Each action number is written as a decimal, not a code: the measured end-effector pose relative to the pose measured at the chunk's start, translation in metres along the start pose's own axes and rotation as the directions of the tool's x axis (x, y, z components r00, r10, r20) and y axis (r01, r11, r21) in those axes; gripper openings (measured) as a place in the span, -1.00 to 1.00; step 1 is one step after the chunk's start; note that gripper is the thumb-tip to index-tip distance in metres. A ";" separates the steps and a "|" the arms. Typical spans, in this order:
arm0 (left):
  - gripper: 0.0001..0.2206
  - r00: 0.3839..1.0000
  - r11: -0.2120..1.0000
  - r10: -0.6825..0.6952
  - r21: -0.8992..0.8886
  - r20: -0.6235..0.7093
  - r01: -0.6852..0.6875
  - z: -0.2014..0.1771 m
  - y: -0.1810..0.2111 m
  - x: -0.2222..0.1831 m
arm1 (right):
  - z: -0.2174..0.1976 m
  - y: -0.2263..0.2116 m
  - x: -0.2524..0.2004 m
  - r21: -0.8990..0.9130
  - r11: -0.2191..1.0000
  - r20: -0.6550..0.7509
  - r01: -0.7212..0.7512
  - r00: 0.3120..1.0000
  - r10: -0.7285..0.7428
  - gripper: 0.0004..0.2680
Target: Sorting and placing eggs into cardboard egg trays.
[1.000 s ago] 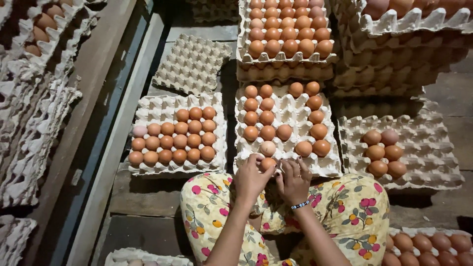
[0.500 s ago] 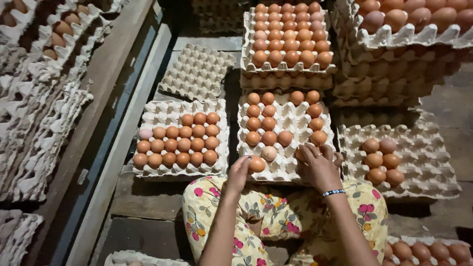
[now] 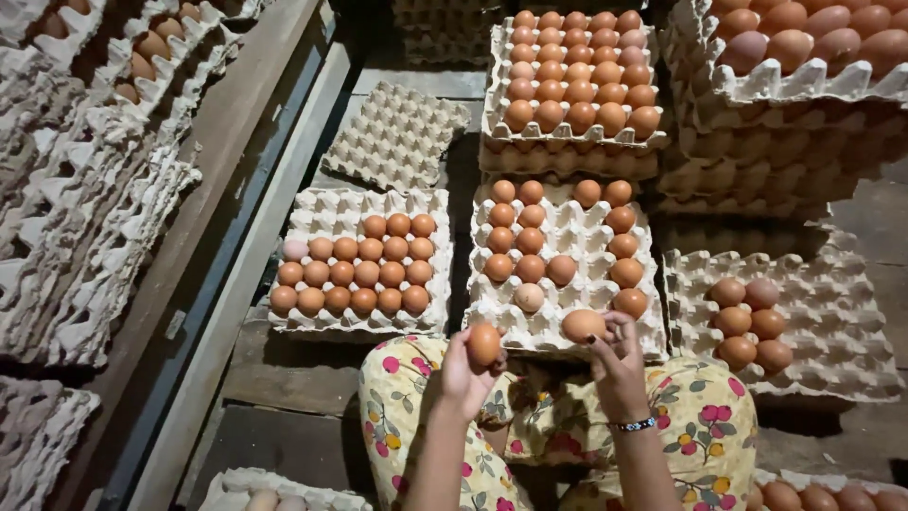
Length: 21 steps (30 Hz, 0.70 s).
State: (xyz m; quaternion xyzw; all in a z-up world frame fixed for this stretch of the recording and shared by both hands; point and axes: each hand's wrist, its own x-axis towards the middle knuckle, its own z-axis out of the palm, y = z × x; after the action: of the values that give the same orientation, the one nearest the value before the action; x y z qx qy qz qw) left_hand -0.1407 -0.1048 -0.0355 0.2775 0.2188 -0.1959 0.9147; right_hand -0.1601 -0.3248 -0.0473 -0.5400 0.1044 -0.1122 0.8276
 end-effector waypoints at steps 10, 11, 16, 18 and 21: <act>-0.62 0.967 0.991 -0.064 -0.099 0.245 0.091 0.027 -0.002 -0.029 | 0.048 -0.030 -0.023 0.504 0.734 0.453 -0.455 0.863 0.224 -0.64; -0.63 0.967 0.993 -0.056 -0.088 0.249 0.080 0.029 -0.001 -0.031 | 0.047 -0.029 -0.023 0.520 0.712 0.459 -0.471 0.858 0.233 -0.63; -0.64 0.982 0.991 -0.063 -0.101 0.179 0.082 0.026 0.001 -0.034 | 0.047 -0.024 -0.026 0.506 0.713 0.490 -0.486 0.842 0.227 -0.65; -0.64 0.981 0.988 -0.066 -0.125 0.184 0.090 0.027 0.002 -0.036 | 0.046 -0.020 -0.026 0.499 0.710 0.472 -0.497 0.843 0.259 -0.68; -0.66 0.977 0.982 -0.062 -0.161 0.202 0.096 0.023 0.003 -0.037 | 0.049 -0.018 -0.029 0.492 0.723 0.452 -0.486 0.852 0.265 -0.74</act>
State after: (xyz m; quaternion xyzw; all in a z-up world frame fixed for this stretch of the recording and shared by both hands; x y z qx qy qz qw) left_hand -0.1637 -0.1073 0.0016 0.1688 0.1544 -0.2391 0.9437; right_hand -0.1750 -0.2803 -0.0096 -0.2334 0.0241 0.1320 0.9631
